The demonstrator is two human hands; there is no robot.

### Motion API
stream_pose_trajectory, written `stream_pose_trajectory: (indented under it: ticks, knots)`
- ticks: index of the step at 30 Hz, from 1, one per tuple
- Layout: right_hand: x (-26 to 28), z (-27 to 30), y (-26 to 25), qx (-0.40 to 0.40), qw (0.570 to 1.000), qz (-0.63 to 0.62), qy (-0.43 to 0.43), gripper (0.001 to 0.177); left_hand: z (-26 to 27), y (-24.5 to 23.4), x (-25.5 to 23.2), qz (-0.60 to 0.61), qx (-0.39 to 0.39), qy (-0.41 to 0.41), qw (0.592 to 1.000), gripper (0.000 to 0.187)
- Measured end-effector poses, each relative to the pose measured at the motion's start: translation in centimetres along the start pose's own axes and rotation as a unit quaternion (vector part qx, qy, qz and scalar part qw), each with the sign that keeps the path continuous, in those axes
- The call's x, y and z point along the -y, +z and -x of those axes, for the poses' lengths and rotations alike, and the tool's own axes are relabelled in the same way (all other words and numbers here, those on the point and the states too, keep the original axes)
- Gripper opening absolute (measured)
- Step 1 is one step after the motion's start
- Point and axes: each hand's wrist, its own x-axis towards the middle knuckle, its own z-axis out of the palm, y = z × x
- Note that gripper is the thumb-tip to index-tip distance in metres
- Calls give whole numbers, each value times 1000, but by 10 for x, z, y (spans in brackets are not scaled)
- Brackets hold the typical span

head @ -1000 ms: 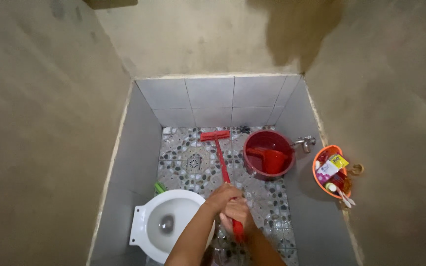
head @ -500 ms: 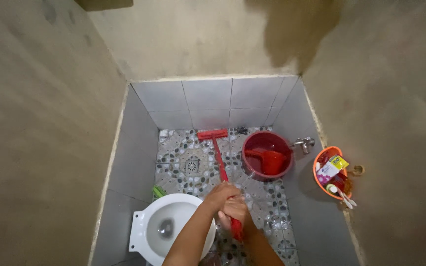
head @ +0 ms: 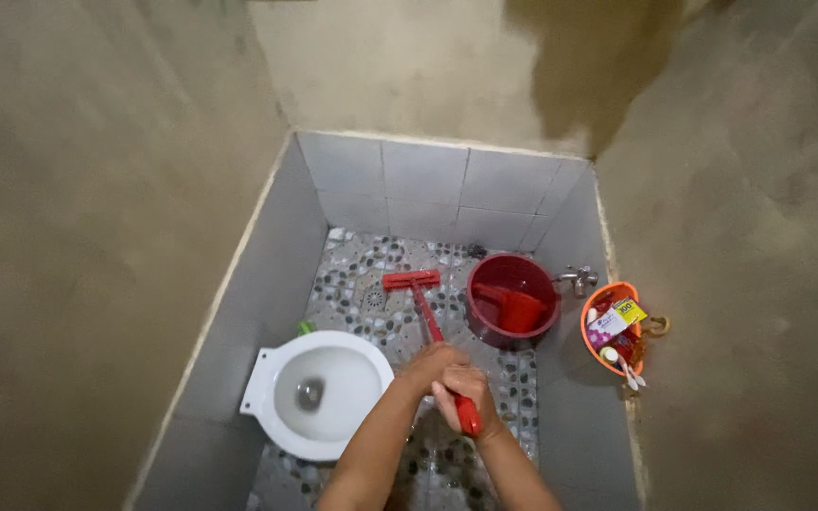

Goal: Scrubbing a bathroom wall and baseboard with a green brush and water.

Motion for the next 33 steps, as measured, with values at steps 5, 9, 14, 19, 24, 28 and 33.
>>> stream_pose_trajectory:
  ticks: [5, 9, 14, 19, 24, 28, 33]
  knots:
    - [14, 12, -1, 39, 999, -29, 12, 15, 28, -23, -62, 16, -8, -117, 993, 20]
    - [13, 19, 12, 81, 995, -44, 27, 20, 53, -34, -80, 2, -25, -167, 986, 20]
    - [17, 5, 27, 92, 992, -85, -8, 18, 78, -34, -72, 3, -55, -192, 980, 19]
    - [16, -2, 45, 91, 992, -77, -37, 17, 106, -27, -55, 6, -54, -200, 978, 19]
    - [8, -12, 87, 92, 992, -82, -29, 21, 131, -46, -28, 1, -56, -197, 979, 18]
    - [8, -23, 126, 72, 996, -50, 1, 23, 141, -75, 12, -10, -48, -178, 983, 18]
    - [14, -46, 165, 64, 997, -45, -11, 18, 144, -96, 67, -9, -25, -148, 989, 18]
